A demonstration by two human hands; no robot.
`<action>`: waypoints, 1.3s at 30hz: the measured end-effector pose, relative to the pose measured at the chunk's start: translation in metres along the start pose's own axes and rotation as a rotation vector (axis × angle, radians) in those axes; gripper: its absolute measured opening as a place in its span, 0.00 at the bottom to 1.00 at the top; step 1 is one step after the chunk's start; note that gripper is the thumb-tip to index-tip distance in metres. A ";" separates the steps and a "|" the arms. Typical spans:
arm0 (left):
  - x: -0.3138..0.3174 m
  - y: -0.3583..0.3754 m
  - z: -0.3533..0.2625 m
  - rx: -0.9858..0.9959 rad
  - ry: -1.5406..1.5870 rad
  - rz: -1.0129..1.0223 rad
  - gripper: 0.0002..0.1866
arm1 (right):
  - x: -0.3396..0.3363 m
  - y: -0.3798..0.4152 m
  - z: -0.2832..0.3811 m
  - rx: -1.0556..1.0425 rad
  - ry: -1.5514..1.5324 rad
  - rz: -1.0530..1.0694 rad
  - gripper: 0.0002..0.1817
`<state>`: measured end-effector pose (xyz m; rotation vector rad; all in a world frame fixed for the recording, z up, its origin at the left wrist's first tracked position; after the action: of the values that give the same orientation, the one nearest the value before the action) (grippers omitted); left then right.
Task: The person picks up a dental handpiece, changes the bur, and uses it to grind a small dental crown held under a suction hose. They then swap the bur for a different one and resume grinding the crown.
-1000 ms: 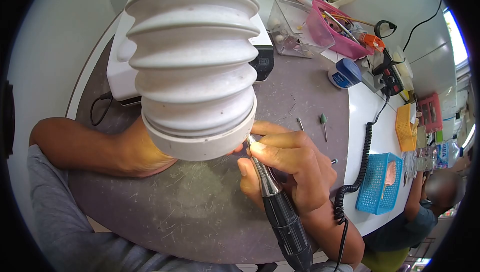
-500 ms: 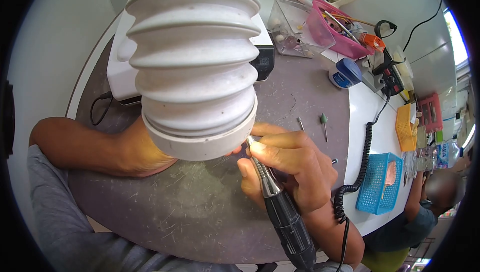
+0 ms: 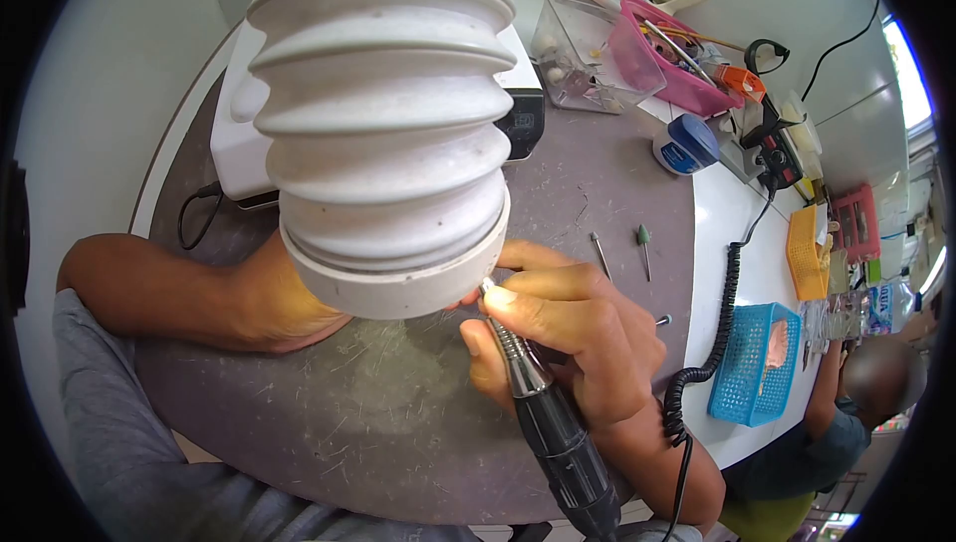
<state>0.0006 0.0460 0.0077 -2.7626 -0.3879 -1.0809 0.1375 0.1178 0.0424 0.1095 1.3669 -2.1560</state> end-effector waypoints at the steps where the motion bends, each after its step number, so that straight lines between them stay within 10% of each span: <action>1: 0.000 -0.004 0.001 -0.072 -0.084 0.000 0.15 | 0.000 0.000 0.001 -0.005 0.007 -0.011 0.17; 39: -0.001 0.002 0.000 0.009 -0.008 0.016 0.17 | 0.000 0.002 -0.001 -0.026 0.023 -0.010 0.17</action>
<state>0.0002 0.0436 0.0071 -2.7585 -0.3695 -1.0624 0.1388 0.1176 0.0403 0.1179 1.4112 -2.1501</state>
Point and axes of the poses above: each hand's wrist, its own y-axis away from the middle knuckle, its own x-axis out of the palm, z = x × y, the point moved 5 cm from there along -y, towards the middle knuckle, and after that the axes turned 12 degrees about -z, right-handed, at the moved point
